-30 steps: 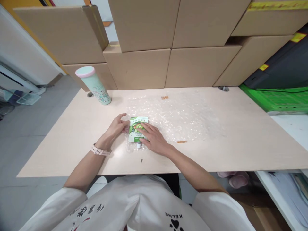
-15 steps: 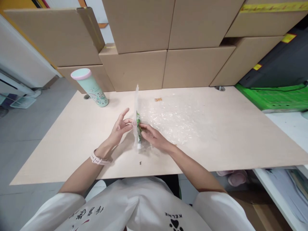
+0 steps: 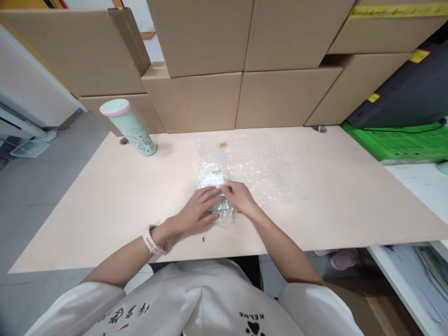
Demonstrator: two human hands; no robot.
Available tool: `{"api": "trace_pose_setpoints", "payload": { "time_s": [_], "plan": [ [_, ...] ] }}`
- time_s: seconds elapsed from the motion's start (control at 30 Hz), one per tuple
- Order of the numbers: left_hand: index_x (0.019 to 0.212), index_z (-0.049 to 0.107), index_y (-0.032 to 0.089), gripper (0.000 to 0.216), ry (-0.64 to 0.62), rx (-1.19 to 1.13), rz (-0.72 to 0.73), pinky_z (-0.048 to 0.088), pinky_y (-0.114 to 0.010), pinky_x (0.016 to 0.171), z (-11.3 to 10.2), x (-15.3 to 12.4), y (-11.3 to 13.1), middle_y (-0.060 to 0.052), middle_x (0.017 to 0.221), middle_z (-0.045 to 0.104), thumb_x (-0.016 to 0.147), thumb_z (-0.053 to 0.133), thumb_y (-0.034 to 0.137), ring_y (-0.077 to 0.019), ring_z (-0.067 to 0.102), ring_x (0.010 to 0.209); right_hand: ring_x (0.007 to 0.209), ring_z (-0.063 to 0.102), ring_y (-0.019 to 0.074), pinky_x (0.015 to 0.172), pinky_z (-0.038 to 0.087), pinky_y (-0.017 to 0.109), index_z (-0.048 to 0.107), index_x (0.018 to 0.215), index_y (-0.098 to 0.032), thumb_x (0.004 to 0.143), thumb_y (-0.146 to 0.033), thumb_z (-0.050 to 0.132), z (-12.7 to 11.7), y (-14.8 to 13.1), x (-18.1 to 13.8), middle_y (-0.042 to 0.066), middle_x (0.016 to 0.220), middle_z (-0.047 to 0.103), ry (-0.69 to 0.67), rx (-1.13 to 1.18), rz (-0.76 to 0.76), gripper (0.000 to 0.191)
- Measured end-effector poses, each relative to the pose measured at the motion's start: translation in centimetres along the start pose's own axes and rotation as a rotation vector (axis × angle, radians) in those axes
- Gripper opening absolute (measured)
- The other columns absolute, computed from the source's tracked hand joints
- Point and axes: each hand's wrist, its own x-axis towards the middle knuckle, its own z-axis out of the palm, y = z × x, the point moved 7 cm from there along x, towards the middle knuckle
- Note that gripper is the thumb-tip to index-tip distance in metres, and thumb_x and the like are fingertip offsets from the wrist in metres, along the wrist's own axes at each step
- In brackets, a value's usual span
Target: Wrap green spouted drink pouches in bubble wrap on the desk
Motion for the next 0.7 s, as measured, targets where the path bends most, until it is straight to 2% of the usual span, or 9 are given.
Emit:
{"api": "trace_pose_setpoints", "payload": {
  "time_s": [0.1, 0.2, 0.27, 0.33, 0.43, 0.5, 0.57, 0.63, 0.7],
  "plan": [
    [0.149, 0.046, 0.025, 0.052, 0.004, 0.035, -0.004, 0.038, -0.053, 0.114, 0.4, -0.1, -0.1, -0.012, 0.154, 0.048, 0.099, 0.053, 0.041, -0.0328, 0.039, 0.143, 0.057, 0.047, 0.0148, 0.058, 0.034, 0.028, 0.054, 0.062, -0.022, 0.091, -0.036, 0.054, -0.4, 0.1, 0.3, -0.003, 0.057, 0.049, 0.090, -0.115, -0.028, 0.033],
    [0.148, 0.047, 0.023, 0.052, 0.002, 0.046, -0.014, 0.038, -0.054, 0.114, 0.7, 0.0, -0.2, -0.014, 0.153, 0.048, 0.100, 0.052, 0.041, -0.0335, 0.039, 0.143, 0.067, 0.057, 0.0180, 0.066, 0.041, 0.030, 0.067, 0.092, -0.022, 0.088, -0.034, 0.061, -0.8, 0.6, 0.3, -0.001, 0.072, 0.063, 0.174, -0.163, 0.034, 0.014],
    [0.147, 0.049, 0.020, 0.051, -0.003, 0.050, -0.018, 0.038, -0.055, 0.114, 0.8, 0.0, -0.2, -0.015, 0.152, 0.050, 0.100, 0.052, 0.041, -0.0344, 0.040, 0.143, 0.076, 0.062, 0.0206, 0.070, 0.044, 0.032, 0.064, 0.113, -0.022, 0.086, -0.032, 0.064, -1.3, 0.3, 0.0, 0.002, 0.087, 0.068, 0.270, -0.255, 0.011, 0.028],
    [0.145, 0.051, 0.019, 0.050, -0.009, 0.041, -0.011, 0.038, -0.054, 0.114, 0.8, 0.1, 0.0, -0.016, 0.151, 0.051, 0.099, 0.053, 0.041, -0.0344, 0.041, 0.142, 0.089, 0.063, 0.0231, 0.074, 0.045, 0.033, 0.064, 0.111, -0.022, 0.089, -0.027, 0.060, -1.1, -0.7, -0.2, 0.005, 0.097, 0.068, 0.312, -0.358, -0.110, 0.023],
    [0.137, 0.056, 0.020, 0.043, 0.065, -0.010, -0.044, 0.037, -0.053, 0.116, -0.4, 0.1, 0.1, -0.015, 0.150, 0.052, 0.098, 0.056, 0.037, -0.0323, 0.042, 0.142, 0.098, 0.061, 0.0244, 0.080, 0.046, 0.034, 0.066, 0.096, -0.021, 0.095, -0.018, 0.049, -0.1, -1.8, -0.5, 0.008, 0.098, 0.068, 0.232, -0.438, -0.273, 0.017],
    [0.131, 0.059, 0.022, 0.035, 0.233, -0.045, -0.200, 0.037, -0.053, 0.115, -2.2, -0.2, -1.0, -0.014, 0.148, 0.052, 0.097, 0.056, 0.033, -0.0309, 0.045, 0.139, 0.097, 0.061, 0.0239, 0.083, 0.046, 0.034, 0.067, 0.096, -0.020, 0.097, -0.016, 0.046, 0.3, -1.7, -0.4, 0.009, 0.099, 0.069, 0.174, -0.435, -0.275, 0.021],
    [0.129, 0.057, 0.022, 0.035, 0.397, -0.129, -0.453, 0.044, -0.051, 0.107, -3.8, -1.1, -2.9, -0.013, 0.139, 0.056, 0.094, 0.057, 0.027, -0.0287, 0.055, 0.126, 0.097, 0.062, 0.0234, 0.084, 0.047, 0.034, 0.068, 0.100, -0.020, 0.098, -0.016, 0.045, 0.4, -1.6, -0.4, 0.009, 0.103, 0.070, 0.145, -0.416, -0.237, 0.023],
    [0.130, 0.052, 0.023, 0.041, 0.451, -0.351, -0.692, 0.053, -0.043, 0.089, -3.9, -2.0, -4.9, -0.010, 0.122, 0.062, 0.090, 0.059, 0.023, -0.0224, 0.065, 0.100, 0.100, 0.063, 0.0236, 0.085, 0.047, 0.035, 0.070, 0.102, -0.020, 0.098, -0.017, 0.045, 0.3, -1.5, -0.5, 0.009, 0.106, 0.071, 0.124, -0.410, -0.195, 0.026],
    [0.129, 0.049, 0.024, 0.046, 0.439, -0.663, -0.835, 0.053, -0.033, 0.073, -2.9, -2.3, -5.9, -0.004, 0.107, 0.062, 0.086, 0.061, 0.020, -0.0158, 0.064, 0.080, 0.103, 0.064, 0.0243, 0.086, 0.047, 0.036, 0.071, 0.105, -0.021, 0.098, -0.018, 0.046, 0.2, -1.5, -0.6, 0.008, 0.110, 0.072, 0.103, -0.405, -0.160, 0.026]
  ]
}}
